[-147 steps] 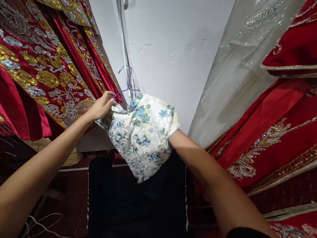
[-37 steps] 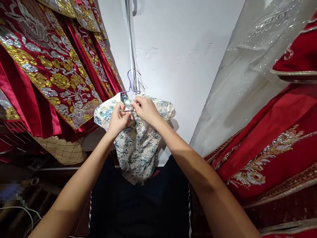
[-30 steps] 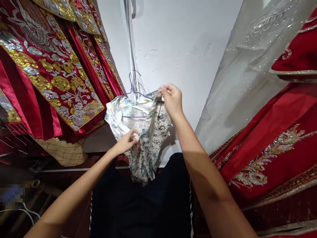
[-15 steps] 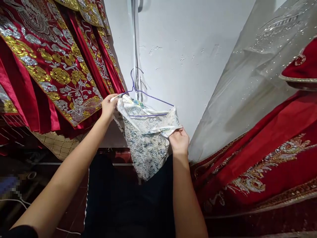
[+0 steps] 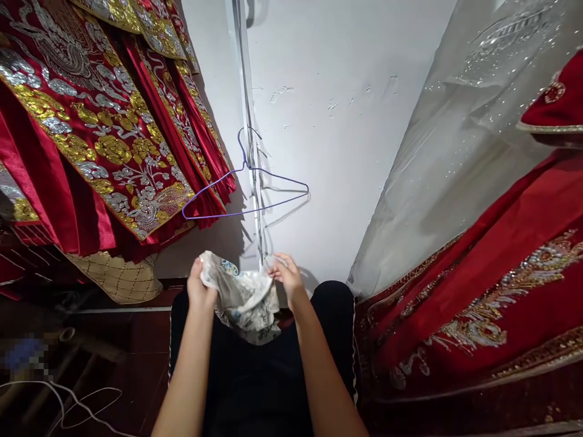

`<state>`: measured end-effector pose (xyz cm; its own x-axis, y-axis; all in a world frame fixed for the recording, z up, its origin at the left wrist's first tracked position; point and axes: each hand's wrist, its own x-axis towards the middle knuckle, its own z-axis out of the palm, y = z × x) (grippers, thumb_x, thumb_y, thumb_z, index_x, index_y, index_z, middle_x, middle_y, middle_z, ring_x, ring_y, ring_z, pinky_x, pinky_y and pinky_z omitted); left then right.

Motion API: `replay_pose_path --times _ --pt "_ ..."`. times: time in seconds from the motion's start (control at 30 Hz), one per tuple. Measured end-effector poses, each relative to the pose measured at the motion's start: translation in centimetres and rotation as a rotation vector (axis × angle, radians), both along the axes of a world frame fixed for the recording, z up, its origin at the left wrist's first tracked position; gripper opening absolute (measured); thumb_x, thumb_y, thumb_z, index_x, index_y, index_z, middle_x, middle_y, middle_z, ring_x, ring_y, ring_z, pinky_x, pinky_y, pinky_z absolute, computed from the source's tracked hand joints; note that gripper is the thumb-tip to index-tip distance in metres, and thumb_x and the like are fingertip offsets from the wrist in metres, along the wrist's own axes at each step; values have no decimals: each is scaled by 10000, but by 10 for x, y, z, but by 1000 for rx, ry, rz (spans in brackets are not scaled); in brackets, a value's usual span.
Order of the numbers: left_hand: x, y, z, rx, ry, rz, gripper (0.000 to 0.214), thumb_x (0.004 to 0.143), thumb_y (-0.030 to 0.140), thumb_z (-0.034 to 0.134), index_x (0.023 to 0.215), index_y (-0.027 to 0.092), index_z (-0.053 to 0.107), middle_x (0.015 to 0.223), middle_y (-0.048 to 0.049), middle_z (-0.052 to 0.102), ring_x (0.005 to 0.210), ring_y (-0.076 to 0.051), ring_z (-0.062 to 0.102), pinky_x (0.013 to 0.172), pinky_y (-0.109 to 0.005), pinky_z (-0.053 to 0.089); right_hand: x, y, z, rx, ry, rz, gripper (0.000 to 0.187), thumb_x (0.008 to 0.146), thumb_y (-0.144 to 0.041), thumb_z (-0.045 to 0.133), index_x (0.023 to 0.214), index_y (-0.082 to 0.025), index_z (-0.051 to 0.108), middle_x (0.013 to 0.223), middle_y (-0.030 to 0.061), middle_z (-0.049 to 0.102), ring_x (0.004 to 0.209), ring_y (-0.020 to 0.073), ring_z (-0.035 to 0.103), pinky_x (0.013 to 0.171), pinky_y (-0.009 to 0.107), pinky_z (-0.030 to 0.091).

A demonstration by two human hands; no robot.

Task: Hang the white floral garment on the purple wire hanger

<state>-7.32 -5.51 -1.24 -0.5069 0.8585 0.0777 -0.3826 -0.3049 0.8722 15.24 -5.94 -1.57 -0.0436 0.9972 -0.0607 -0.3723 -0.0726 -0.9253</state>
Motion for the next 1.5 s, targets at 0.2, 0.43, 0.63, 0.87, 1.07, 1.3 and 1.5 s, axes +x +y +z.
replay_pose_path --times 0.2,0.43,0.63,0.87,1.07,1.3,1.5 --pt "77 -50 24 35 306 -324 341 852 403 549 1156 261 491 888 -28 641 692 -164 625 621 -283 504 -36 -22 22 -8 -52 321 538 834 -710 557 823 -184 667 674 42 660 607 162 589 579 269 476" --pt "56 -75 87 227 660 -408 456 976 485 440 1373 260 447 911 -69 709 799 -224 676 791 -369 520 -23 -12 76 -29 180 476 687 811 -826 401 898 -189 647 551 34 599 508 216 597 499 339 505" --pt "36 -33 94 328 905 -508 518 998 584 254 1144 224 596 1092 -101 669 1078 -235 607 979 -367 455 -14 -17 115 -77 -95 775 336 679 -295 800 953 -175 648 811 33 721 769 211 702 755 326 557" --pt "-14 -48 47 93 1427 -895 525 934 598 442 626 185 540 593 -7 526 554 -148 441 539 -261 329 45 -24 147 338 -785 855 93 773 -212 617 762 -155 690 727 14 658 626 132 570 570 241 429" --pt "-75 -30 60 -90 1634 -586 466 936 544 461 648 187 546 598 -6 550 545 -150 445 559 -264 279 55 31 165 668 -757 150 513 729 -170 566 1237 -211 627 706 -30 612 487 100 431 521 242 410" --pt "-70 -26 85 -49 1673 -677 525 961 538 399 585 183 490 573 3 489 537 -141 423 576 -263 340 20 107 128 723 -1000 51 377 721 -150 491 1033 -166 701 843 44 711 749 182 603 727 281 457" --pt "-94 -7 87 -200 1840 -178 352 938 378 402 1075 218 683 1179 -150 681 1152 -352 576 965 -484 430 60 99 148 737 -1167 -4 203 620 -133 462 665 -168 657 628 -1 635 643 163 552 583 246 354"
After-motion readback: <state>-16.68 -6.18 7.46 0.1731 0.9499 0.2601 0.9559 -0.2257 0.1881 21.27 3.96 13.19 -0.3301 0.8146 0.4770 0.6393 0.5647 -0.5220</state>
